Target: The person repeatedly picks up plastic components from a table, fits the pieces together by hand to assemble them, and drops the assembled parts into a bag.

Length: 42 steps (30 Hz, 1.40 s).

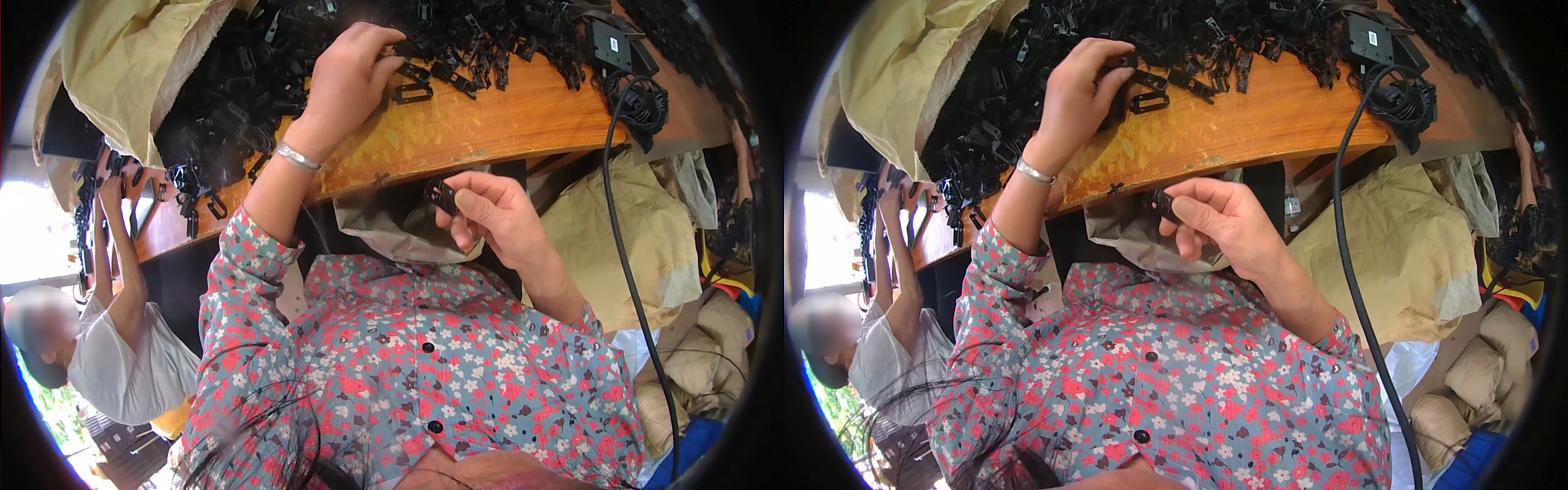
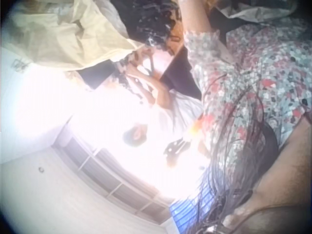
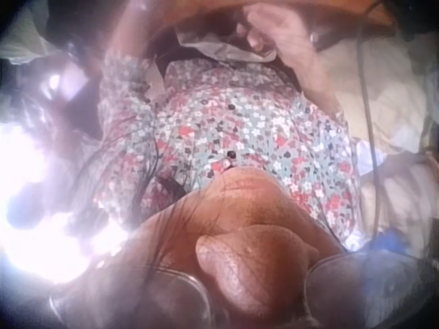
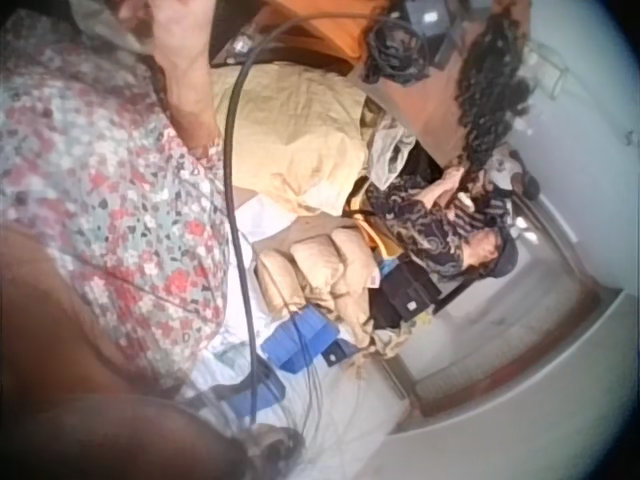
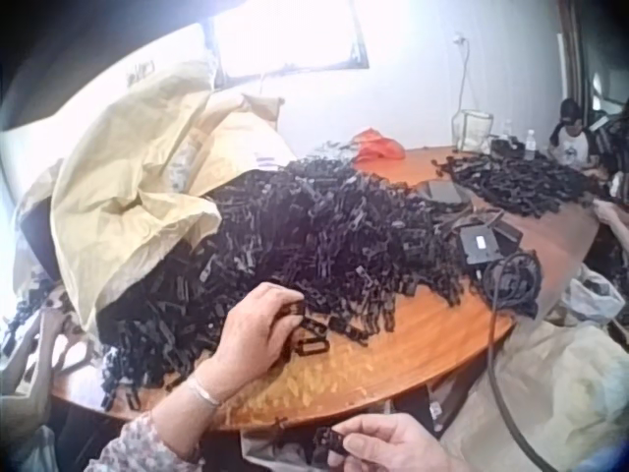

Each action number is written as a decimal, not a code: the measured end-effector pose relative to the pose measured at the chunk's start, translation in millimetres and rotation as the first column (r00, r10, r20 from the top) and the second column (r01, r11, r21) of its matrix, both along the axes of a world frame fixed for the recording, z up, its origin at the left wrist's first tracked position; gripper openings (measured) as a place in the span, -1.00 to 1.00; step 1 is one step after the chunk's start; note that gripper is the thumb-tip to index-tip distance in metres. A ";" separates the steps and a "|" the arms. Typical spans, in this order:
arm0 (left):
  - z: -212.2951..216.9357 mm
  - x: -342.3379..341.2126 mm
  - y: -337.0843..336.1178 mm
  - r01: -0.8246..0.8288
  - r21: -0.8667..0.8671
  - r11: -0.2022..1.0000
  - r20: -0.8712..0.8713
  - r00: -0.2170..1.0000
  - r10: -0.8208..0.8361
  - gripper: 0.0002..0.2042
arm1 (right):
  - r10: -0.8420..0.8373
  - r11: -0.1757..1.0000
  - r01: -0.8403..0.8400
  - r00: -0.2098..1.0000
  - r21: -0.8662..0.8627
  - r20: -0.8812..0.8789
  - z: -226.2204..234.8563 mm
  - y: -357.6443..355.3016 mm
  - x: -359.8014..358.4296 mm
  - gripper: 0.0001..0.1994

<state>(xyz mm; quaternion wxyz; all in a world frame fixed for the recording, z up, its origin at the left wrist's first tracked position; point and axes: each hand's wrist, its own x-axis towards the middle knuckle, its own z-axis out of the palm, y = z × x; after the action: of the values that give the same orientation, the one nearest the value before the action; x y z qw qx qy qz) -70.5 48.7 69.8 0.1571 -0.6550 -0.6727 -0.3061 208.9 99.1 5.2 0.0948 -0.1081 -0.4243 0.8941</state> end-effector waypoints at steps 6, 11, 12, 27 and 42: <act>6.8 32.6 -41.0 0.165 0.046 0.985 0.882 0.456 -0.117 -0.72 | -0.229 0.973 0.230 0.968 -0.002 -0.105 21.0 10.4 -24.5 -0.72; -2.2 56.7 -66.3 0.242 0.126 0.962 0.982 0.104 -0.155 -0.65 | -0.438 0.832 0.478 0.877 0.279 -0.197 24.3 7.6 -47.5 -0.70; -3.6 60.4 -69.2 0.261 0.137 0.956 0.984 0.073 -0.161 -0.65 | -0.424 0.812 0.466 0.885 0.351 -0.194 24.6 5.4 -49.8 -0.69; -10.1 85.1 -76.4 0.088 0.058 0.994 0.935 0.345 -0.085 -0.62 | -0.447 0.393 0.474 0.847 0.788 -0.287 19.7 -1.0 -58.2 -0.71; -20.5 98.1 -73.9 0.026 0.051 0.998 0.741 0.669 -0.055 -0.60 | -0.481 0.103 0.455 0.801 0.884 -0.356 18.1 -5.2 -64.0 -0.63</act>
<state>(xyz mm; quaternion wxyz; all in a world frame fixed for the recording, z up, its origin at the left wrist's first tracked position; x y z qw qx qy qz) 27.6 -25.2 49.3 -0.1246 -0.4860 -0.6581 -0.5614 144.9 93.9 23.3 0.4114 -0.1675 -0.8103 0.3823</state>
